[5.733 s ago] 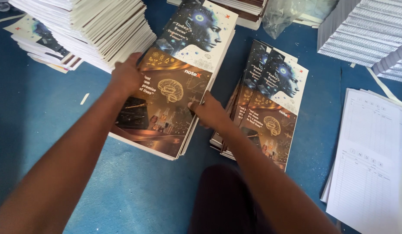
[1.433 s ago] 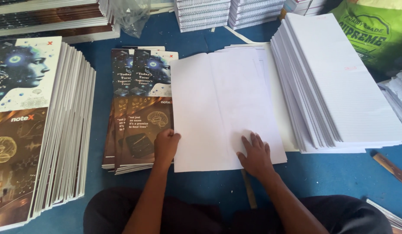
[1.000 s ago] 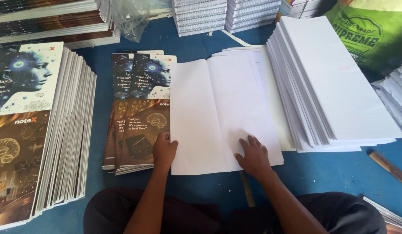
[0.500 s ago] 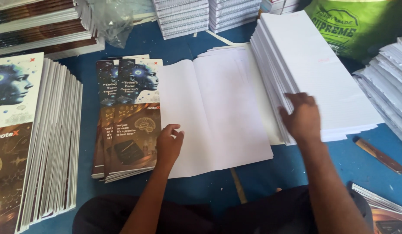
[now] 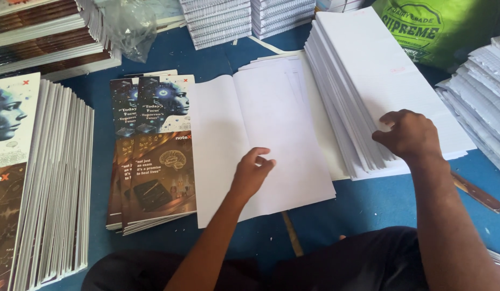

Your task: The person inserts loose index sheets into the front of notebook covers, then places the assembled notebooks onto a growing stack. The person repeats this process multiple times, handling index sheets and notebook covers by hand.

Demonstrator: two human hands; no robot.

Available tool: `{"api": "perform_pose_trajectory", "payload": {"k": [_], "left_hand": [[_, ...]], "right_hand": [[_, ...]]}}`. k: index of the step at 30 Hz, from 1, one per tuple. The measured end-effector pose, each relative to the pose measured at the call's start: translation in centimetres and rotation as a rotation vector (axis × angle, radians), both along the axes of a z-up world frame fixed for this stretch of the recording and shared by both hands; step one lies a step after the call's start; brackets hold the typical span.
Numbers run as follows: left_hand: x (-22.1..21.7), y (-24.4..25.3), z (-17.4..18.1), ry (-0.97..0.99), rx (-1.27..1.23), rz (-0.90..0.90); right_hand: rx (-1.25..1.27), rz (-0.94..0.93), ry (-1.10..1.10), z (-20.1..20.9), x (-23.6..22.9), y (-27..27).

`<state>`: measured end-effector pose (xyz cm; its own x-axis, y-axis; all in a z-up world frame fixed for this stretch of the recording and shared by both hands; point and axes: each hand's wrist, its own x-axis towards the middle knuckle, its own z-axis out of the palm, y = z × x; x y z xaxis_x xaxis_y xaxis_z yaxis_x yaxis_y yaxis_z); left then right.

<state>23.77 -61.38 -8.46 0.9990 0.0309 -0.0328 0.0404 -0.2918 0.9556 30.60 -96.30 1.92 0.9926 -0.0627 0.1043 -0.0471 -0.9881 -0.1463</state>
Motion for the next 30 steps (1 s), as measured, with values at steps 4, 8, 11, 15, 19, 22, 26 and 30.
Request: {"api": "perform_pose_trajectory", "payload": {"k": [4,8,11,15,19,22,26,30], "left_hand": [[0.8,-2.0,1.1,0.143,-0.158,-0.112],[1.9,-5.2,1.2,0.222,-0.390,-0.179],[3.3,-9.0,1.2,0.329,-0.530,-0.253],[4.3,-14.1,2.0,0.478,-0.838,-0.358],[4.2,-16.8,3.3,0.431,-0.814,-0.372],[3.8,-17.3,4.2,0.406,-0.745,-0.316],[3.6,-17.8,5.5,0.404,-0.734,-0.293],[3.4,-19.2,6.2,0.388,-0.690,-0.200]], "right_hand": [[-0.027,0.022,-0.002,1.3,-0.1,0.8],[0.042,0.065,-0.007,2.1,-0.9,3.0],[0.028,0.082,-0.018,1.9,-1.6,5.5],[0.072,0.043,-0.021,0.8,-1.6,7.1],[0.205,0.143,-0.166,-1.6,-0.8,5.1],[0.210,0.081,-0.219,-3.1,-0.1,1.9],[0.051,-0.219,-0.242,-3.3,1.1,-1.9],[0.055,-0.322,-0.150,-3.9,1.1,-3.2]]}}
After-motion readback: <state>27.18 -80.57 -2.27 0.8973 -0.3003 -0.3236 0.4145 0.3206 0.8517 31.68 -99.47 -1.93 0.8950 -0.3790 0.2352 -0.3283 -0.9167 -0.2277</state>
